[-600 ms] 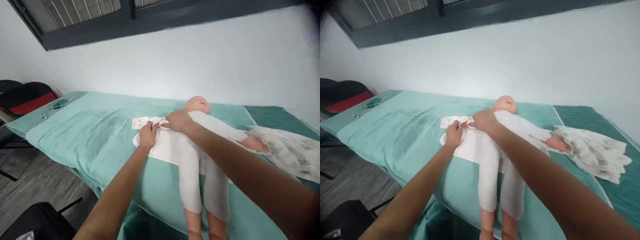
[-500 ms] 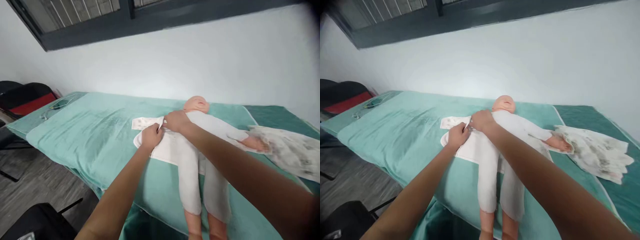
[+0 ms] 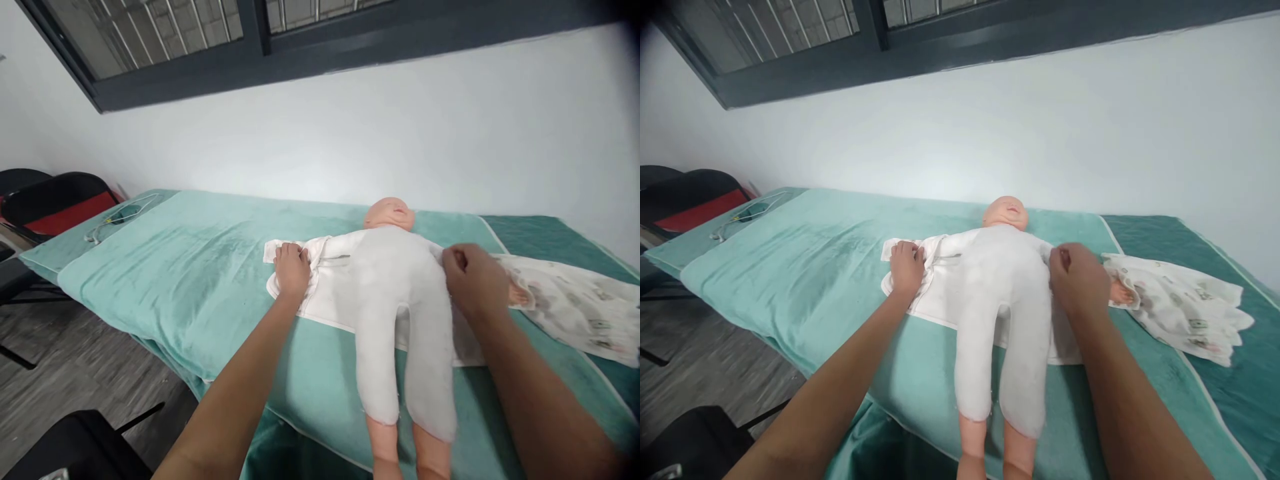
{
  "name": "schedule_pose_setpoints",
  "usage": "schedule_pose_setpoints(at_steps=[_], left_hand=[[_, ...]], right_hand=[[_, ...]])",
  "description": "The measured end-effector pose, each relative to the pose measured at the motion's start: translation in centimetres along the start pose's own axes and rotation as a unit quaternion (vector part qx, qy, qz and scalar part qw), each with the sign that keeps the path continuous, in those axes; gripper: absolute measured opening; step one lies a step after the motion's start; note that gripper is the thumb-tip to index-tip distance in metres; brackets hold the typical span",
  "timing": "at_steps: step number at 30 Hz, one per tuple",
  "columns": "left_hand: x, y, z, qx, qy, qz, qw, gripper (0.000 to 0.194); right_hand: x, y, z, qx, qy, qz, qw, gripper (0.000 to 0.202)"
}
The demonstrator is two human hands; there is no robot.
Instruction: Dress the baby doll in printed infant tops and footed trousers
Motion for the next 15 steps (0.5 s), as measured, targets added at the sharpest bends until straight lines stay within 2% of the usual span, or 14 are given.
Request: schedule_pose_setpoints(at_steps=[2,4,6,10,12,15], left_hand=[[-0.4,1.0,0.2,0.034,0.002,0.007,0.999,0.011],[-0.7,2.3,0.6,0.071,0.001,0.013,0.997,0.012],[-0.9,3.8,1.0,0.108,-0.013,0.015,0.994,0.013],[-0.9,6.3,1.3,0.144,-0.045,-0.013,0.988,0.013],[-1.3,6.6,1.0,0.131,-0.039,-0.037,0.990,0.013],[-2.0,6.5,0.6,0.094,-0.031,-0.048,0.994,0.014]], right_hand=[[1.5,1.6,1.5,-0.014,-0.084,0.040,0.996,0.031],[2.3,1.3,2.5,-0.038,-0.124,0.025,0.991,0.034],[2.4,0.6,2.6,-0.033,-0.128,-0.037,0.991,0.035],[2.4,0.7,2.5,0.039,-0.126,-0.165,0.977,0.034],[2.6,1.2,2.9,0.085,-0.132,-0.239,0.958,0.035],[3.9,1.3,4.0,0.152,-0.178,-0.357,0.904,0.041]])
Point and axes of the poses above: each hand's wrist, its own z-axis away from the middle knuckle, its own x-axis out of the palm, y = z × x, the point moved 10 cm from there along -z, towards the middle knuckle, and after that the axes turned 10 degrees about y, right-handed, at the moved point
